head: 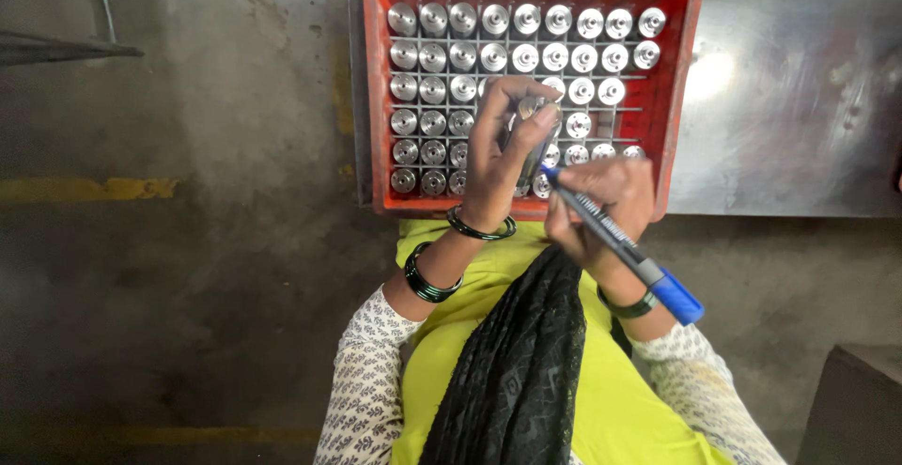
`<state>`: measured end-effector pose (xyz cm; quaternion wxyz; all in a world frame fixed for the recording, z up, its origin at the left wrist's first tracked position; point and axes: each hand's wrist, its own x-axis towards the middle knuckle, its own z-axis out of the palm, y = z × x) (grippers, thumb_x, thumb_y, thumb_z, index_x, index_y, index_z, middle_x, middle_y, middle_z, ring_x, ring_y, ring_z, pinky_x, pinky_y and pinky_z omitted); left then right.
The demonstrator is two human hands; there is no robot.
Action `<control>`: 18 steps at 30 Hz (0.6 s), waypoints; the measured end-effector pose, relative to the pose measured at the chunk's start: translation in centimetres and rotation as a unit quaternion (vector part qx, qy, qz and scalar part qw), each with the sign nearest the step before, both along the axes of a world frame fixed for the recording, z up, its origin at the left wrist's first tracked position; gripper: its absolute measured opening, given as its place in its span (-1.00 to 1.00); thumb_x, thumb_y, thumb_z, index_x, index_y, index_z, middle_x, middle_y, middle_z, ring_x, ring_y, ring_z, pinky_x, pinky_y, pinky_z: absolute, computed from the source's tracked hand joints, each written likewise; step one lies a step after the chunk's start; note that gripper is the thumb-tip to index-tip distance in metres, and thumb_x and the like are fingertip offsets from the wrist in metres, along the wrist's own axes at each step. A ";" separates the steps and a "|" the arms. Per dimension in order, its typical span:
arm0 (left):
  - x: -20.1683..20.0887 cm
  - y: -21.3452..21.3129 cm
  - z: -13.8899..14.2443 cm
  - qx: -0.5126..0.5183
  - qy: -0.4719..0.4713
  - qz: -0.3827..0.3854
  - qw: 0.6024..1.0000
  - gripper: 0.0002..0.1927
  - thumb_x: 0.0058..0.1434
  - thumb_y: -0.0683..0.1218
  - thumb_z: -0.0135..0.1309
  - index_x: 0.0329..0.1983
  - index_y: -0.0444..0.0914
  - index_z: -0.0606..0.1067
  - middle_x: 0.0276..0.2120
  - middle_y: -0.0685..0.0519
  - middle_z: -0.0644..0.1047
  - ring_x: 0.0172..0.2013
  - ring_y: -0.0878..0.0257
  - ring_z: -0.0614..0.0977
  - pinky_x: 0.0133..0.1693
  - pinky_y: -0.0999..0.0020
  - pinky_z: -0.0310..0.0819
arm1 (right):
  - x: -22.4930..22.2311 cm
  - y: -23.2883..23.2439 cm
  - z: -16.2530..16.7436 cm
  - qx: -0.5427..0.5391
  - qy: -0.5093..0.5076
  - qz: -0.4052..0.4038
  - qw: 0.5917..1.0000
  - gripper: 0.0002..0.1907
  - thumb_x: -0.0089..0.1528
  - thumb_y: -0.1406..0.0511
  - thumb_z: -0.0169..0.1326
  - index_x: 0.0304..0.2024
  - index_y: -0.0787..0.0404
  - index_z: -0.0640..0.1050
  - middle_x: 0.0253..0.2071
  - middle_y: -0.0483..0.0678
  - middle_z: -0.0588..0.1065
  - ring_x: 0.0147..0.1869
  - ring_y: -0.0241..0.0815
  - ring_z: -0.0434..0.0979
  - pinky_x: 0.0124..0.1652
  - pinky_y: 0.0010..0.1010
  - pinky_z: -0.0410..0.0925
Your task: The person picks up cylindrical metal parts one at a time from a red tray and marks each part with a blue permanent marker, then places the marked part back into the tray. They repeat this marking cycle continuously across the episode.
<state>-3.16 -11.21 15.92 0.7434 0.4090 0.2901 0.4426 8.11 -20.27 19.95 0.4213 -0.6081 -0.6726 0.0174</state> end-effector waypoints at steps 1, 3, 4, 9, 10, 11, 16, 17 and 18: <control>-0.1 0.1 -0.1 -0.002 0.001 0.007 1.000 -0.72 0.43 0.00 0.05 0.03 -0.29 0.43 -0.11 0.14 0.48 -0.11 0.45 0.49 -0.02 0.54 0.42 | -0.1 0.1 0.0 0.000 -0.003 0.008 1.000 -0.71 0.17 0.45 0.20 -0.09 0.23 0.43 -0.28 -0.01 0.54 -0.26 -0.05 0.46 -0.14 -0.23 0.25; 0.0 0.3 -0.4 -0.024 -0.013 0.022 0.999 -0.74 0.42 0.00 0.05 0.00 -0.27 0.44 -0.17 0.15 0.48 -0.19 0.47 0.48 -0.13 0.55 0.42 | 0.0 0.1 0.1 0.016 0.021 0.010 1.000 -0.71 0.18 0.45 0.20 -0.09 0.23 0.43 -0.31 -0.05 0.54 -0.29 -0.11 0.44 -0.14 -0.23 0.25; 0.2 0.3 -0.7 -0.045 -0.027 0.029 0.998 -0.75 0.41 0.01 0.05 -0.03 -0.26 0.43 -0.21 0.16 0.47 -0.26 0.47 0.48 -0.22 0.55 0.43 | 0.3 0.1 0.2 0.021 0.033 0.008 0.999 -0.71 0.18 0.45 0.20 -0.09 0.23 0.42 -0.33 -0.07 0.53 -0.30 -0.14 0.43 -0.15 -0.24 0.25; 0.5 -0.3 -1.5 -0.105 -0.076 0.034 0.991 -0.76 0.48 0.02 0.06 -0.05 -0.26 0.43 -0.26 0.14 0.45 -0.33 0.47 0.45 -0.30 0.57 0.37 | 0.6 0.1 0.4 0.010 0.018 -0.014 1.000 -0.74 0.23 0.47 0.19 -0.07 0.25 0.45 -0.31 -0.03 0.50 -0.28 -0.09 0.42 -0.13 -0.26 0.25; 0.4 -0.3 -1.7 -0.102 -0.079 0.033 0.991 -0.77 0.46 0.01 0.05 -0.05 -0.25 0.42 -0.25 0.16 0.45 -0.33 0.47 0.45 -0.30 0.56 0.39 | 0.4 0.2 0.3 0.017 0.014 -0.011 1.000 -0.75 0.18 0.47 0.20 -0.11 0.27 0.47 -0.37 -0.05 0.49 -0.32 -0.09 0.40 -0.16 -0.23 0.24; 0.4 -0.2 -1.8 -0.099 -0.081 0.033 0.991 -0.78 0.44 0.00 0.05 -0.04 -0.23 0.41 -0.24 0.17 0.45 -0.32 0.48 0.45 -0.30 0.56 0.40 | 0.1 0.2 0.2 0.013 0.013 -0.003 1.000 -0.75 0.18 0.46 0.20 -0.12 0.25 0.46 -0.35 -0.05 0.50 -0.30 -0.08 0.42 -0.16 -0.24 0.24; 0.5 -0.1 -2.1 -0.092 -0.074 0.019 0.993 -0.73 0.50 0.04 -0.01 -0.02 -0.28 0.40 -0.26 0.07 0.51 -0.24 0.34 0.58 -0.18 0.45 0.50 | 0.5 -0.1 0.3 -0.018 0.057 0.001 0.998 -0.77 0.21 0.46 0.18 -0.12 0.25 0.45 -0.29 -0.02 0.51 -0.24 -0.11 0.45 -0.11 -0.27 0.30; 0.7 -0.2 -2.1 -0.122 -0.084 0.007 0.989 -0.70 0.50 0.07 -0.05 -0.04 -0.28 0.41 -0.29 0.04 0.53 -0.28 0.31 0.62 -0.23 0.43 0.54 | 0.8 -0.2 0.4 -0.020 0.038 -0.009 0.999 -0.76 0.22 0.45 0.20 -0.10 0.25 0.44 -0.27 -0.01 0.51 -0.22 -0.09 0.44 -0.10 -0.28 0.29; 0.8 -0.3 -2.1 -0.120 -0.096 0.003 0.988 -0.69 0.51 0.08 -0.05 -0.04 -0.28 0.41 -0.27 0.02 0.54 -0.27 0.29 0.63 -0.21 0.41 0.55 | 1.1 -0.2 0.4 -0.020 0.018 -0.018 0.999 -0.74 0.23 0.45 0.22 -0.09 0.25 0.43 -0.25 -0.01 0.52 -0.20 -0.07 0.43 -0.09 -0.28 0.27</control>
